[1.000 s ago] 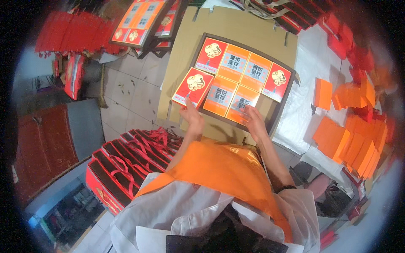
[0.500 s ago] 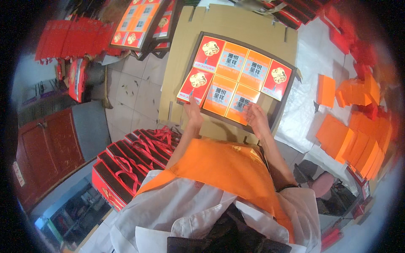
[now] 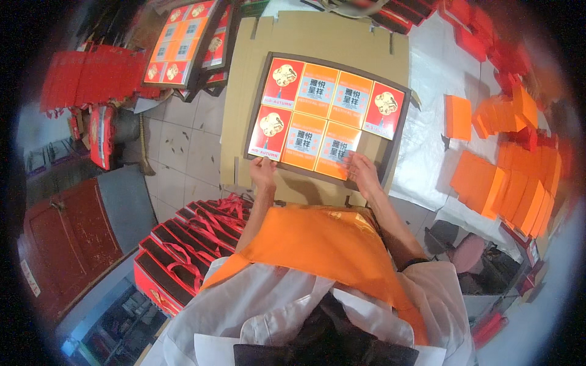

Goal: The person assembles gift boxes by placing small orange and red packets into a cardboard tray. They arrange the packets in a grid pattern, then cover the tray with a cardboard lid and secure it with a black strap. The process is repeated for multiple boxes in a warehouse setting.

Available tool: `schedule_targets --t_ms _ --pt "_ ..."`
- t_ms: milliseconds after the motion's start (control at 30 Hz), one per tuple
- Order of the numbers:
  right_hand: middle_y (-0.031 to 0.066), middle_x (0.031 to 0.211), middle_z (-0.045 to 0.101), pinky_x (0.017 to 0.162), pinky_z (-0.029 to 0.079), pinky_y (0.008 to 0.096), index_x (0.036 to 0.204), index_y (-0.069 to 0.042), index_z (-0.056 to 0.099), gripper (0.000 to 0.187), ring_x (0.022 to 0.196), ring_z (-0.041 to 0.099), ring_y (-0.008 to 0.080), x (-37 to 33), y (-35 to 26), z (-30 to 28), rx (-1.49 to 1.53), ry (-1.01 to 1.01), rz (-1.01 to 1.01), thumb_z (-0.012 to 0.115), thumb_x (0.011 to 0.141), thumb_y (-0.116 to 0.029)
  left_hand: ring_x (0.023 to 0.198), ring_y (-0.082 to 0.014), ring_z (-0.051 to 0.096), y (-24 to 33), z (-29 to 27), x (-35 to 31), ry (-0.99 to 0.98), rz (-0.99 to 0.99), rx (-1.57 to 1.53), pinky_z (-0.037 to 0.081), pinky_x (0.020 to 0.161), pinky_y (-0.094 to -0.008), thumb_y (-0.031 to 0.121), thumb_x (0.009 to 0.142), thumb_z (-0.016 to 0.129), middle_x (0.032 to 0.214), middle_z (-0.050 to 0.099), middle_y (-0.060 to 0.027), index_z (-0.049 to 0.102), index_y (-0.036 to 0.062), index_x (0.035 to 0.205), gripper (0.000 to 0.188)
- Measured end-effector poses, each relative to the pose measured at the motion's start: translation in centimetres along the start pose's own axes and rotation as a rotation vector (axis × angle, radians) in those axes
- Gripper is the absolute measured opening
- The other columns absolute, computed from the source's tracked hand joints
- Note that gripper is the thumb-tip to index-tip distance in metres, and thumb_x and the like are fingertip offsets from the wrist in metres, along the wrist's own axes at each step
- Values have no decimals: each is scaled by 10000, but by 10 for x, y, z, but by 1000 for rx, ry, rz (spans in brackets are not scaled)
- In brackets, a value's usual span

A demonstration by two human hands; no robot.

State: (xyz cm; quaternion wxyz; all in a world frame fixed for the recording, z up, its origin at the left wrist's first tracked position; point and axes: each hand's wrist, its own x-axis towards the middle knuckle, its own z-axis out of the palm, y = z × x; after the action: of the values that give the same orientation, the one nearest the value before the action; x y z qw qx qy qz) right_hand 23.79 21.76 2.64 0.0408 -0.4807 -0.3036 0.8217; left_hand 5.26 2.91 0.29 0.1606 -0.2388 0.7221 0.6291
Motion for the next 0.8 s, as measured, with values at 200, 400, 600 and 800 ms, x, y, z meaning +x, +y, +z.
schedule_targets --t_ms 200,400,600,800 --pt "19 793 605 607 463 245 993 -71 559 173 659 525 100 8 6 -13 -171 26 -17 453 903 -173 601 -234 377 -61 -26 74 -244 740 556 331 562 -375 256 794 520 640 375 -79 390 25 674 291" --pt "56 954 572 696 468 267 1055 -53 511 250 861 564 139 -6 -44 -41 -38 49 -102 457 924 -259 585 -113 383 -6 38 8 -225 733 491 356 524 -288 73 816 569 635 423 -12 415 37 697 198" --pt "45 938 590 711 460 273 1049 -44 534 292 869 558 122 36 -186 -124 -121 276 -511 529 880 -282 918 -289 527 26 229 -70 -757 805 484 411 801 -372 154 847 545 966 555 -158 544 -15 966 207" --pt "129 1073 550 834 426 319 1148 6 468 541 1005 525 225 155 -351 -209 -671 567 -850 625 789 -367 1251 -352 269 27 425 -22 -913 1017 1003 218 1024 -451 386 836 507 1331 317 -217 371 -14 1248 590"
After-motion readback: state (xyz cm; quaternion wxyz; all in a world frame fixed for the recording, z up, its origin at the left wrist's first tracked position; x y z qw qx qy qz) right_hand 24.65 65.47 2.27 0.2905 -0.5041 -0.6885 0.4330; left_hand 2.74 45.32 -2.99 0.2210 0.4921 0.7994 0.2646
